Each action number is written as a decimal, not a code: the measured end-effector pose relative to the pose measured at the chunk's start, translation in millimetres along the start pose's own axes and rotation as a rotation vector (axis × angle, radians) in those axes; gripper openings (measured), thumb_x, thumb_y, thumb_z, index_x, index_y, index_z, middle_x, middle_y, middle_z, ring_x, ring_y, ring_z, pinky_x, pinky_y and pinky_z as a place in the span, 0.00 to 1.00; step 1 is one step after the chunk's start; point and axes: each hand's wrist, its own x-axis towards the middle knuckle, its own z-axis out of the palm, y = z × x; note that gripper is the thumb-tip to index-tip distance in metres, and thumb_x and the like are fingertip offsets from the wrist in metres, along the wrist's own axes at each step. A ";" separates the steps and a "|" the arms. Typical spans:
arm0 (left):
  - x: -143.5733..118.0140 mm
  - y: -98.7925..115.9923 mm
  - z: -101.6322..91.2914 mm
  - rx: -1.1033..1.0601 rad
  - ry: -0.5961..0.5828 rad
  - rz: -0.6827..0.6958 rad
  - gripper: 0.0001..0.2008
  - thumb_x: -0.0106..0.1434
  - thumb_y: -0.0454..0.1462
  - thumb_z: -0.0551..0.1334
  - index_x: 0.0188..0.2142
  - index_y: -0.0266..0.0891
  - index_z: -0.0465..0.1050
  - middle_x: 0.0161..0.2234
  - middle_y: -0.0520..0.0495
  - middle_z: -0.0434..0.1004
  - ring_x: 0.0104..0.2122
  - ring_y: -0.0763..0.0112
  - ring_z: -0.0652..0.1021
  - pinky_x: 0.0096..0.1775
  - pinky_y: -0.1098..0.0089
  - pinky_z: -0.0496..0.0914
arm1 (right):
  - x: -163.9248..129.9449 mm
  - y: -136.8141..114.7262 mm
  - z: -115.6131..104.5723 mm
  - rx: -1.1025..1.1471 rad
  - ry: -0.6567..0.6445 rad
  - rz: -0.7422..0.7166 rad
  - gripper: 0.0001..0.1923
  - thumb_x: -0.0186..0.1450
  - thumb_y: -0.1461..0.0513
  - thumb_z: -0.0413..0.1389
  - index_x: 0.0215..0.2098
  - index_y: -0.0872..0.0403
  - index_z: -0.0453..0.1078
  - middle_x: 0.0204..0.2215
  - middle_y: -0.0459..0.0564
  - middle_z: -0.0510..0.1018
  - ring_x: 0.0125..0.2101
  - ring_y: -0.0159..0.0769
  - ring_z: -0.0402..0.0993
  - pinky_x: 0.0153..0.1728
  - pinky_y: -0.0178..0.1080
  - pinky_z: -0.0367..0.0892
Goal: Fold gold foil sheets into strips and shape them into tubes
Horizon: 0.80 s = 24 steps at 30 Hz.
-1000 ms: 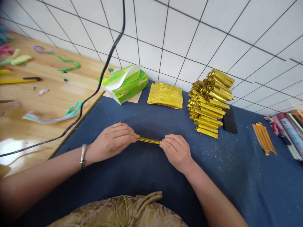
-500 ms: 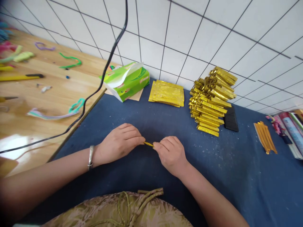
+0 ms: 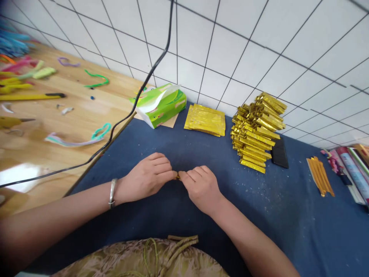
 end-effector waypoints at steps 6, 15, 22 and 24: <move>-0.1 -9.4 -1.2 -0.032 0.059 -0.045 0.09 0.66 0.33 0.52 0.39 0.39 0.70 0.31 0.50 0.72 0.34 0.71 0.70 0.40 0.66 0.62 | -2.9 11.2 -4.3 -0.052 -0.002 0.002 0.10 0.66 0.67 0.50 0.44 0.56 0.69 0.27 0.47 0.76 0.29 0.32 0.68 0.34 0.39 0.59; -2.6 -17.6 -4.8 -0.043 0.072 -0.077 0.09 0.66 0.33 0.52 0.39 0.39 0.71 0.32 0.48 0.72 0.35 0.71 0.70 0.39 0.68 0.63 | -3.2 18.8 -3.9 -0.013 0.033 0.012 0.13 0.66 0.69 0.48 0.47 0.56 0.67 0.33 0.49 0.78 0.35 0.33 0.72 0.38 0.39 0.62; -3.0 -16.6 -7.9 0.029 0.024 -0.025 0.09 0.65 0.32 0.52 0.38 0.37 0.71 0.29 0.47 0.70 0.33 0.69 0.69 0.37 0.66 0.63 | -3.8 19.2 -4.0 -0.011 0.021 0.016 0.12 0.66 0.68 0.48 0.46 0.56 0.67 0.32 0.49 0.77 0.33 0.33 0.70 0.36 0.38 0.61; -1.4 -15.6 -9.8 0.055 0.018 -0.032 0.09 0.65 0.32 0.52 0.37 0.38 0.71 0.29 0.47 0.70 0.32 0.68 0.68 0.37 0.66 0.63 | -2.6 19.7 -4.2 -0.027 0.008 0.012 0.10 0.66 0.68 0.49 0.44 0.56 0.68 0.30 0.49 0.77 0.31 0.33 0.68 0.35 0.39 0.60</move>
